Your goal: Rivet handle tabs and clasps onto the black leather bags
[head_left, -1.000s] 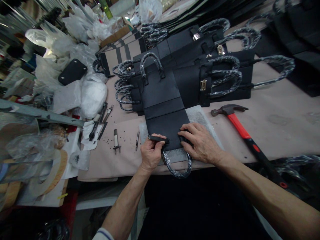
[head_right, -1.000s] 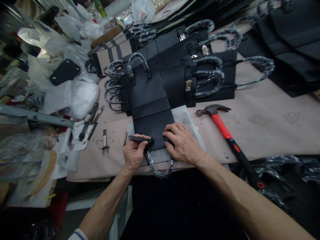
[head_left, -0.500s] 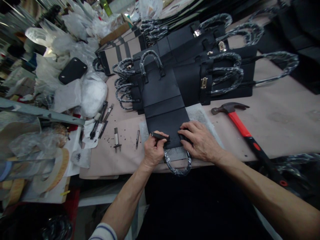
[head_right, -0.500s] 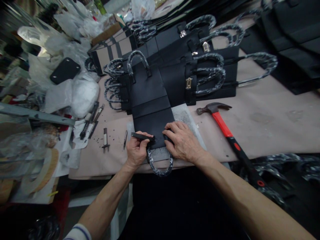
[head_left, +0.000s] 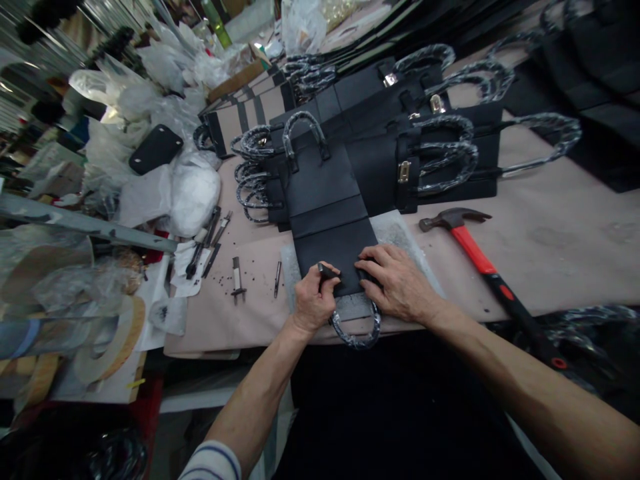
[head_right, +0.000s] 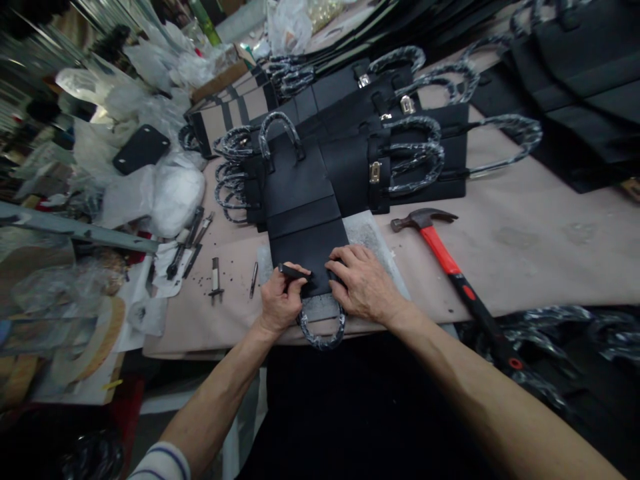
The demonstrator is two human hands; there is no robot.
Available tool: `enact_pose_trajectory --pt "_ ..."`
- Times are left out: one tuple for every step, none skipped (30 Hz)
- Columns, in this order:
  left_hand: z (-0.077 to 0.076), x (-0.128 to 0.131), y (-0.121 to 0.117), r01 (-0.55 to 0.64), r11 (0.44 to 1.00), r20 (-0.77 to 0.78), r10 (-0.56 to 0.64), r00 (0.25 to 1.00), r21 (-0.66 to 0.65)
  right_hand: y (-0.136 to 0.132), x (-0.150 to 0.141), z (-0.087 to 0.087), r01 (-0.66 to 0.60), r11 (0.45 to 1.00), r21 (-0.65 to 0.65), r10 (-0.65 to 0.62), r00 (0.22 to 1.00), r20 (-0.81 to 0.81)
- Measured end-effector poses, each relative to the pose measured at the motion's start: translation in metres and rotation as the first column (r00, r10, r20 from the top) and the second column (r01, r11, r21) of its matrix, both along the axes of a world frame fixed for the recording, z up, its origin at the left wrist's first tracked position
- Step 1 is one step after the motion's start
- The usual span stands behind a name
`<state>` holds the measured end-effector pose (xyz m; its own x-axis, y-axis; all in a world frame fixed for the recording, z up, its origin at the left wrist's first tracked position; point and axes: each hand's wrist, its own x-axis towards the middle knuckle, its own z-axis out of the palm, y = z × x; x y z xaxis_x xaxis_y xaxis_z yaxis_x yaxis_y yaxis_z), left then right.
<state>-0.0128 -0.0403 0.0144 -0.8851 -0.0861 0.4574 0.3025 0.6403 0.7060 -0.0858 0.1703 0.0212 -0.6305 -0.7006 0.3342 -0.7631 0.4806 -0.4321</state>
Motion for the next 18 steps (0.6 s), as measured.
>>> enact_pose_trajectory --pt "0.001 -0.001 0.000 0.002 1.000 -0.002 -0.002 1.000 0.004 0.000 0.000 -0.001 -0.001 1.000 -0.006 0.001 1.000 0.000" --pt "0.002 -0.001 0.001 -0.001 1.000 -0.001 0.001 1.000 0.015 -0.001 0.000 -0.001 -0.003 1.000 -0.022 0.003 1.000 0.000" --pt "0.002 -0.001 0.001 -0.007 1.000 0.003 0.007 1.000 0.027 0.000 0.001 -0.002 -0.006 0.999 -0.049 0.006 1.000 0.002" --pt "0.002 -0.002 0.001 -0.013 0.999 0.007 0.013 1.000 0.038 0.001 0.001 -0.001 -0.005 0.996 -0.088 0.006 1.000 0.006" --pt "0.002 -0.002 0.001 -0.015 0.999 0.011 0.015 1.000 0.044 0.004 0.002 -0.001 0.006 0.991 -0.134 -0.005 1.000 0.011" --pt "0.002 -0.002 0.001 -0.012 0.999 0.014 0.011 1.000 0.045 0.009 0.002 0.000 0.033 0.984 -0.177 -0.031 0.999 0.011" --pt "0.001 -0.002 0.001 -0.003 0.999 0.016 0.002 1.000 0.046 0.016 0.003 0.002 0.075 0.976 -0.204 -0.074 0.997 0.009" --pt "0.001 -0.002 0.001 0.005 0.999 0.019 -0.006 1.000 0.049 0.025 0.004 0.003 0.134 0.969 -0.208 -0.137 0.991 0.000" --pt "0.000 -0.002 0.001 0.009 0.998 0.020 -0.010 1.000 0.056 0.037 0.006 0.004 0.211 0.960 -0.185 -0.218 0.976 -0.020" --pt "-0.001 -0.002 0.001 0.011 0.998 0.021 -0.013 1.000 0.062 0.051 0.007 0.005 0.302 0.943 -0.138 -0.312 0.949 -0.051" --pt "-0.001 -0.002 0.001 0.012 0.998 0.019 -0.013 1.000 0.062 0.066 0.009 0.005 0.397 0.916 -0.066 -0.401 0.912 -0.086" --pt "-0.001 -0.002 0.001 0.013 0.998 0.015 -0.014 1.000 0.057 0.081 0.011 0.005 0.489 0.872 0.025 -0.482 0.867 -0.123" --pt "-0.002 -0.002 0.001 0.015 0.999 0.009 -0.016 1.000 0.049 0.096 0.013 0.004 0.565 0.814 0.132 -0.546 0.823 -0.154" --pt "-0.002 -0.002 0.001 0.020 0.999 0.001 -0.020 1.000 0.039 0.111 0.015 0.002 0.613 0.750 0.247 -0.589 0.790 -0.173" --pt "-0.001 -0.002 0.000 0.026 0.999 -0.006 -0.026 1.000 0.032 0.124 0.016 0.000 0.640 0.683 0.351 -0.623 0.762 -0.178" --pt "-0.001 -0.002 0.000 0.032 0.999 -0.010 -0.032 0.999 0.029 0.134 0.017 -0.001 0.645 0.632 0.430 -0.649 0.744 -0.160" --pt "-0.001 -0.002 -0.001 0.039 0.999 -0.011 -0.039 0.999 0.030 0.142 0.017 -0.003 0.634 0.614 0.471 -0.670 0.733 -0.113" --pt "-0.001 -0.002 -0.001 0.047 0.998 -0.007 -0.046 0.999 0.036 0.148 0.016 -0.004 0.611 0.636 0.472 -0.678 0.734 -0.037"
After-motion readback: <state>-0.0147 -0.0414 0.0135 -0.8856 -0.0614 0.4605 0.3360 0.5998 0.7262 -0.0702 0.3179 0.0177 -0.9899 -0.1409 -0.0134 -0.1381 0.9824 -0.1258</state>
